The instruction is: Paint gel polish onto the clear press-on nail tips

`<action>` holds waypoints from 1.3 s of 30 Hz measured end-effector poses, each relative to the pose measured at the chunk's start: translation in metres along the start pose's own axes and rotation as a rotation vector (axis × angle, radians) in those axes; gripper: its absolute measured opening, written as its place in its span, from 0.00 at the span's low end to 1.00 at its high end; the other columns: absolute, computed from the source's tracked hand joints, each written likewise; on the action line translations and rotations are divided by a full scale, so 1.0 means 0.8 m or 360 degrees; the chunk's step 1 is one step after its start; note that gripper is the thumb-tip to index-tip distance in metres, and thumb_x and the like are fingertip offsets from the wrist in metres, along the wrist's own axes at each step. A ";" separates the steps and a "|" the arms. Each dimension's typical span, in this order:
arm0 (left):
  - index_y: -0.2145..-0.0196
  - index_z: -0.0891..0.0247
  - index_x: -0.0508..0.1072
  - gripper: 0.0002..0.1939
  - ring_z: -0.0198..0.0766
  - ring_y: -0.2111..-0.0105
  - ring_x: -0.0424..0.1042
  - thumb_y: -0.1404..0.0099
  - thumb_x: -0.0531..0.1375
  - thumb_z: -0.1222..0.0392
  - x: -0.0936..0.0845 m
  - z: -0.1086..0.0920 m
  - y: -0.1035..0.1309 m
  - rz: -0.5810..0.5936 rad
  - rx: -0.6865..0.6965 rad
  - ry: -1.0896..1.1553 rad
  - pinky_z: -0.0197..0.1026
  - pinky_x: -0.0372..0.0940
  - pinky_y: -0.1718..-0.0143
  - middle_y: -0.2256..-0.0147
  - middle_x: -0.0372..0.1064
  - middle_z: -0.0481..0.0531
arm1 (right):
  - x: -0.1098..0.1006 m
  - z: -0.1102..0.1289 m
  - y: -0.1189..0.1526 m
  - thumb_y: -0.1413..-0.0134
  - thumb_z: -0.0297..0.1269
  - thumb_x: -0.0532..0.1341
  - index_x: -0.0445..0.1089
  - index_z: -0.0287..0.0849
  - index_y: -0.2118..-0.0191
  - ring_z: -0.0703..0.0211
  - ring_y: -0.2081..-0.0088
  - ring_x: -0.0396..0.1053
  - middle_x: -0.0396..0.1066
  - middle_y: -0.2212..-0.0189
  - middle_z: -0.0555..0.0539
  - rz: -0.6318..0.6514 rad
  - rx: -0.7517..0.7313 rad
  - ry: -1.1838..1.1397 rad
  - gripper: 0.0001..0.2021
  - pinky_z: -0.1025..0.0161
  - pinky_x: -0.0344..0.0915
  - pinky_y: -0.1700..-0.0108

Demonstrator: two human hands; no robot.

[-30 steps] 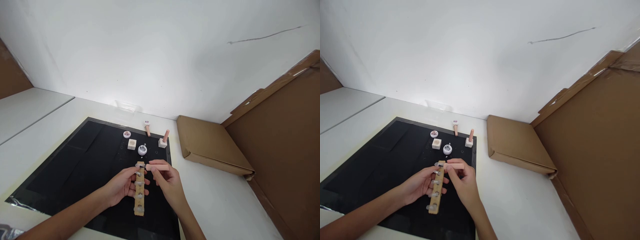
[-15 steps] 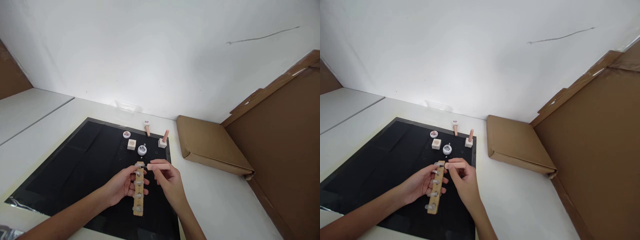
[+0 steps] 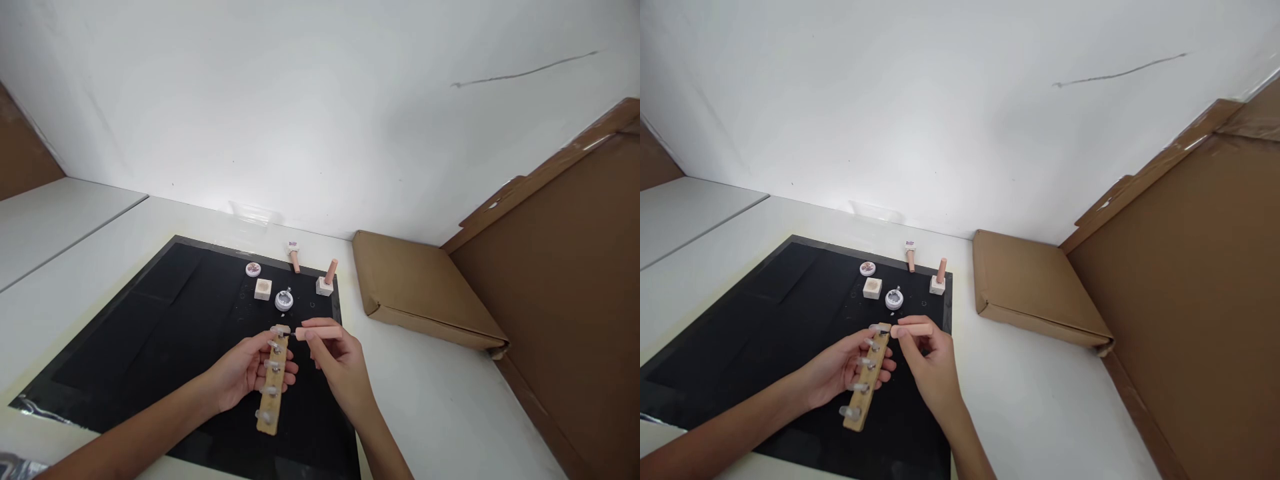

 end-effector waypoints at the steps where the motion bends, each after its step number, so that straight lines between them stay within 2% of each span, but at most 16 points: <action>1: 0.68 0.74 0.75 0.22 0.37 0.75 0.76 0.33 0.50 0.52 0.000 0.000 0.000 0.0008 -0.0003 0.0008 0.36 0.69 0.70 0.72 0.77 0.60 | 0.000 0.000 0.000 0.49 0.41 0.63 0.74 0.42 0.75 0.68 0.81 0.61 0.74 0.68 0.47 0.0004 -0.0004 -0.0002 0.10 0.67 0.59 0.82; 8: 0.66 0.72 0.75 0.18 0.36 0.77 0.75 0.34 0.52 0.54 -0.003 -0.001 -0.003 0.0019 0.0000 0.0059 0.35 0.68 0.74 0.73 0.76 0.57 | 0.000 -0.001 0.000 0.48 0.41 0.62 0.73 0.43 0.75 0.69 0.81 0.60 0.74 0.68 0.47 0.0005 -0.0021 -0.0015 0.10 0.67 0.60 0.81; 15: 0.63 0.68 0.73 0.13 0.31 0.79 0.71 0.38 0.59 0.55 -0.006 -0.002 -0.002 -0.0016 0.0049 0.0140 0.32 0.66 0.78 0.70 0.75 0.53 | 0.000 0.001 0.000 0.48 0.43 0.62 0.73 0.43 0.75 0.69 0.81 0.60 0.73 0.69 0.47 0.0005 -0.0005 -0.0006 0.11 0.67 0.59 0.81; 20: 0.65 0.69 0.72 0.14 0.29 0.81 0.66 0.36 0.55 0.54 -0.009 0.000 -0.009 -0.0014 0.0024 0.0200 0.30 0.62 0.80 0.76 0.70 0.51 | 0.000 0.002 0.000 0.48 0.43 0.62 0.73 0.42 0.76 0.69 0.82 0.59 0.73 0.69 0.47 -0.0002 0.0002 0.0010 0.12 0.67 0.58 0.82; 24: 0.68 0.67 0.71 0.16 0.29 0.83 0.63 0.35 0.52 0.51 -0.008 0.001 -0.015 0.0063 -0.0005 0.0265 0.31 0.60 0.80 0.79 0.65 0.48 | 0.001 0.001 -0.001 0.49 0.42 0.62 0.73 0.42 0.76 0.69 0.82 0.60 0.73 0.69 0.47 0.0001 -0.0001 0.0021 0.11 0.67 0.58 0.82; 30: 0.65 0.65 0.69 0.20 0.29 0.84 0.56 0.34 0.48 0.45 -0.002 -0.001 -0.015 0.0161 0.0002 0.0381 0.32 0.55 0.82 0.82 0.54 0.42 | 0.002 0.000 0.000 0.49 0.42 0.62 0.73 0.42 0.76 0.69 0.81 0.60 0.73 0.69 0.46 0.0019 -0.0006 0.0034 0.11 0.68 0.58 0.82; 33: 0.65 0.64 0.68 0.22 0.29 0.84 0.56 0.35 0.47 0.43 -0.002 -0.003 -0.014 0.0154 0.0019 0.0421 0.32 0.54 0.82 0.81 0.53 0.42 | 0.002 -0.001 0.001 0.48 0.41 0.62 0.73 0.42 0.76 0.69 0.81 0.59 0.73 0.69 0.46 0.0022 -0.0009 0.0036 0.11 0.68 0.58 0.82; 39: 0.67 0.61 0.66 0.17 0.29 0.83 0.56 0.33 0.47 0.46 0.002 -0.005 -0.012 0.0165 0.0086 0.0450 0.32 0.54 0.80 0.80 0.53 0.42 | 0.003 -0.002 0.001 0.48 0.41 0.62 0.73 0.42 0.75 0.68 0.81 0.60 0.73 0.69 0.46 0.0028 -0.0020 0.0039 0.10 0.67 0.58 0.82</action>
Point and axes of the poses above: each hand's wrist, its own y-axis away from the middle knuckle, its own x-axis out of the palm, z = x × y, the point moved 8 cm from there along -y, towards the middle knuckle
